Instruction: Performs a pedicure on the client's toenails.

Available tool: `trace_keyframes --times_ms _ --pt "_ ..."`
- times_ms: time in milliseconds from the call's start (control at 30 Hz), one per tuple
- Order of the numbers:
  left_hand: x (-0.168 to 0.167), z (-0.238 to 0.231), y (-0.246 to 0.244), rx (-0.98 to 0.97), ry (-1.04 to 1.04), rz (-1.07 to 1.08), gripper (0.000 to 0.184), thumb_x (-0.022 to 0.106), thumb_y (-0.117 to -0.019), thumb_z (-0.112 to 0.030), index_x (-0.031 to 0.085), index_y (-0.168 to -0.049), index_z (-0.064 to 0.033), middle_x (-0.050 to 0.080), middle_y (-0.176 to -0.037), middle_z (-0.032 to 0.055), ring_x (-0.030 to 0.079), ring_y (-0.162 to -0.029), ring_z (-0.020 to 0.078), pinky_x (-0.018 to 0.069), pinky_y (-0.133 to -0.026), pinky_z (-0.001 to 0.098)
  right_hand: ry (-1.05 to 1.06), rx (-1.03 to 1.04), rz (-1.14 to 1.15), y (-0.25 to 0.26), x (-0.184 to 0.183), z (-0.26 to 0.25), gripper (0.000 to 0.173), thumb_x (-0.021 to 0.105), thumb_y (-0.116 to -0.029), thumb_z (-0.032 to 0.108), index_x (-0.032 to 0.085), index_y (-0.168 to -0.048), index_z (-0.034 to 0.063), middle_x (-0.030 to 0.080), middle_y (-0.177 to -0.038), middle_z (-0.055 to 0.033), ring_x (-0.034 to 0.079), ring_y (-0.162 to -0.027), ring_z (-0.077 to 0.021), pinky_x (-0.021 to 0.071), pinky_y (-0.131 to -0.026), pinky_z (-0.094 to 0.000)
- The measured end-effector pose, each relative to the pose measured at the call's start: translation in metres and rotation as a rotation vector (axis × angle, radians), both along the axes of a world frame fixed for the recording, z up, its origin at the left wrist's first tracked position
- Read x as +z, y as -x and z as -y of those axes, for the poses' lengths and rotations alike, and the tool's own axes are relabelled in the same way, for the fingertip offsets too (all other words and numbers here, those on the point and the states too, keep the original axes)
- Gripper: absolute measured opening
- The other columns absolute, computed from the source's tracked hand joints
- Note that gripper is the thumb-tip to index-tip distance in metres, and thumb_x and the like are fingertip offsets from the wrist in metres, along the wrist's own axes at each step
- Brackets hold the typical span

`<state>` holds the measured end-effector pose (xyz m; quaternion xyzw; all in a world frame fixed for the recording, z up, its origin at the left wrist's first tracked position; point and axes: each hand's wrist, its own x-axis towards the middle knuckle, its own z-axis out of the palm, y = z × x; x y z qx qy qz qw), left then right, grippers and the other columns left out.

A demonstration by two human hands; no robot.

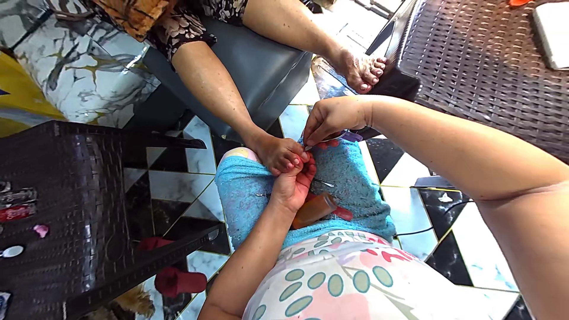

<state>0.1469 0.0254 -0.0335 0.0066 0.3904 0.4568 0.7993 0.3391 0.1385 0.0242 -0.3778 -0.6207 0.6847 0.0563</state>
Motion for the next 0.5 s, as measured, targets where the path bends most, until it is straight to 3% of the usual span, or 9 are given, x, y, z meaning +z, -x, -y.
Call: trace_keyframes --times_ms 167,500 --pt "0.001 0.0 -0.001 0.001 0.0 -0.019 0.025 0.043 -0.1051 -0.001 0.063 -0.091 -0.0037 0.067 -0.089 0.0096 0.068 -0.08 0.0177 0.0591 -0.08 0.0291 0.002 0.01 0.041 0.003 0.007 0.0 0.014 0.065 -0.099 0.005 0.074 -0.093 -0.0027 0.068 -0.066 -0.0074 0.056 -0.047 -0.0076 0.0444 -0.044 -0.0195" --pt "0.001 0.0 -0.001 0.01 0.019 -0.006 0.025 0.043 -0.1048 0.0 0.063 -0.09 -0.0032 0.068 -0.089 0.0101 0.069 -0.08 0.0183 0.0596 -0.08 0.029 -0.108 0.121 0.164 0.014 0.021 -0.007 0.013 0.068 -0.0978 0.008 0.075 -0.093 -0.0025 0.067 -0.066 -0.0083 0.06 -0.05 -0.0102 0.0504 -0.05 -0.0228"
